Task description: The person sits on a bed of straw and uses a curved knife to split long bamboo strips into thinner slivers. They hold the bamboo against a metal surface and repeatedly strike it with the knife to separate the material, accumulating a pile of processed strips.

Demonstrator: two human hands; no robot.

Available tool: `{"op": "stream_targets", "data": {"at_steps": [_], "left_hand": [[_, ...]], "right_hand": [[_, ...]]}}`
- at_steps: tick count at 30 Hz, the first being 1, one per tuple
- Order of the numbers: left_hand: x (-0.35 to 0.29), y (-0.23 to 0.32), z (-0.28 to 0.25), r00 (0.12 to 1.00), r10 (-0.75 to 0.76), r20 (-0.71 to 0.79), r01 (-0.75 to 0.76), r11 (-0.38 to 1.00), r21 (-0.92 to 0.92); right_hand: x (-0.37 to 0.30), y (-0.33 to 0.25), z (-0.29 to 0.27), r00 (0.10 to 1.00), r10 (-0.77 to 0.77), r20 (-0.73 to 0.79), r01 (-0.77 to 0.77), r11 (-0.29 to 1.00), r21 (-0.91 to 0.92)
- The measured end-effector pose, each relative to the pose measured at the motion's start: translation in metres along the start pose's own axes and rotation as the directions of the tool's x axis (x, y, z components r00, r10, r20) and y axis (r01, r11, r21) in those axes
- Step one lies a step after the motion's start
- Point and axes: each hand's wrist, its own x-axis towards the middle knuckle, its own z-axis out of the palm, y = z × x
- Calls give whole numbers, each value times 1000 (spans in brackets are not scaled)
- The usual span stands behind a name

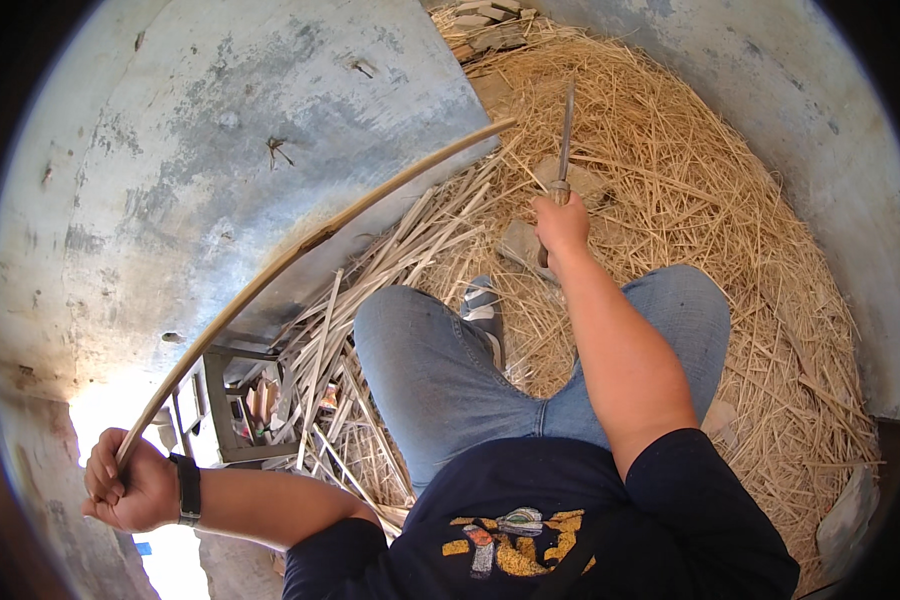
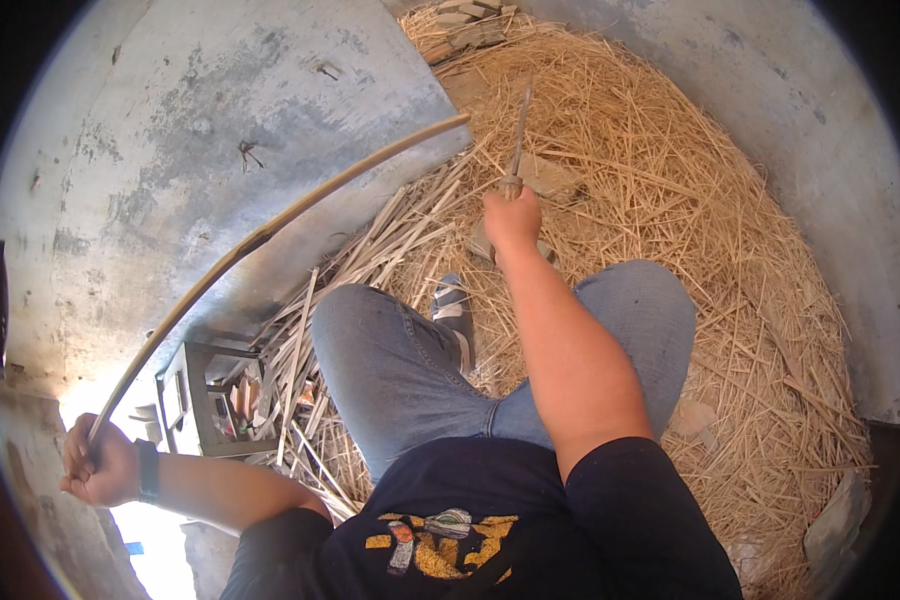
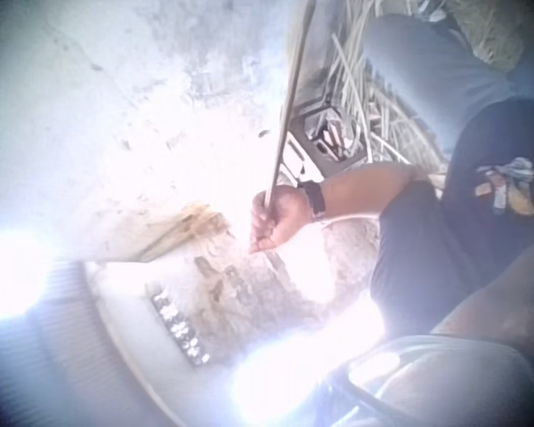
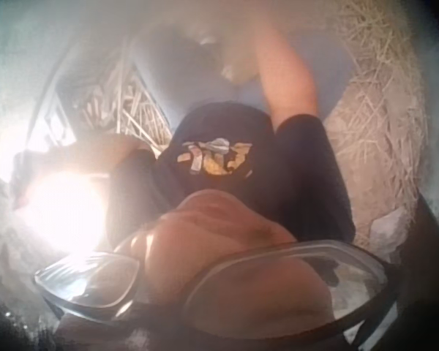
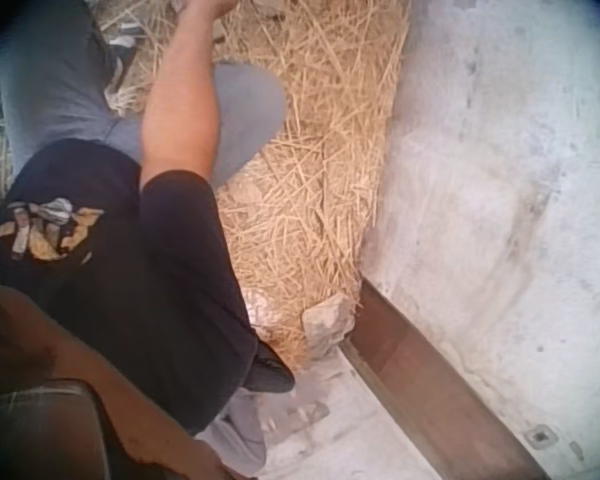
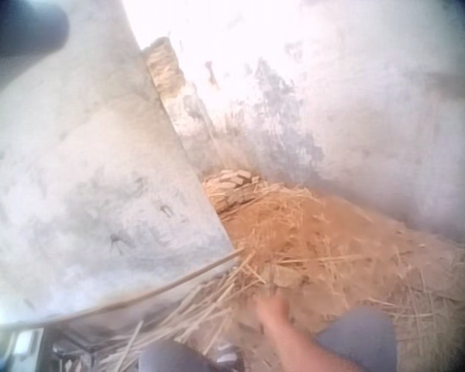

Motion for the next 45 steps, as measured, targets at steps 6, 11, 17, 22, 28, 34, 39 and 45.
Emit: {"op": "stream_targets", "data": {"at_steps": [6,11,17,22,28,34,39,45], "left_hand": [[-3,-42,19,992,-112,63,114,993,-21],[-9,-131,37,991,-131,12,124,957,261],[-39,-254,46,953,-300,-41,300,920,252],[-39,-291,29,834,-499,236,501,863,57],[-24,-316,46,826,-559,66,550,827,120],[0,-320,25,624,-659,421,736,676,-33],[15,-328,24,583,-695,420,769,639,-10],[13,-342,36,592,-697,405,760,650,8]], "right_hand": [[-21,-31,-6,996,12,86,-16,999,42],[-10,-38,-10,981,-178,77,185,977,-103],[-11,-62,-28,958,-285,31,285,934,-213],[-25,-80,-26,931,-343,124,364,893,-266],[-33,-86,-29,899,-360,251,422,866,-269],[-62,-88,-14,812,-285,510,441,872,-214],[-84,-71,-7,622,-211,754,527,825,-203],[-65,-20,-5,818,44,573,299,820,-489]]}}
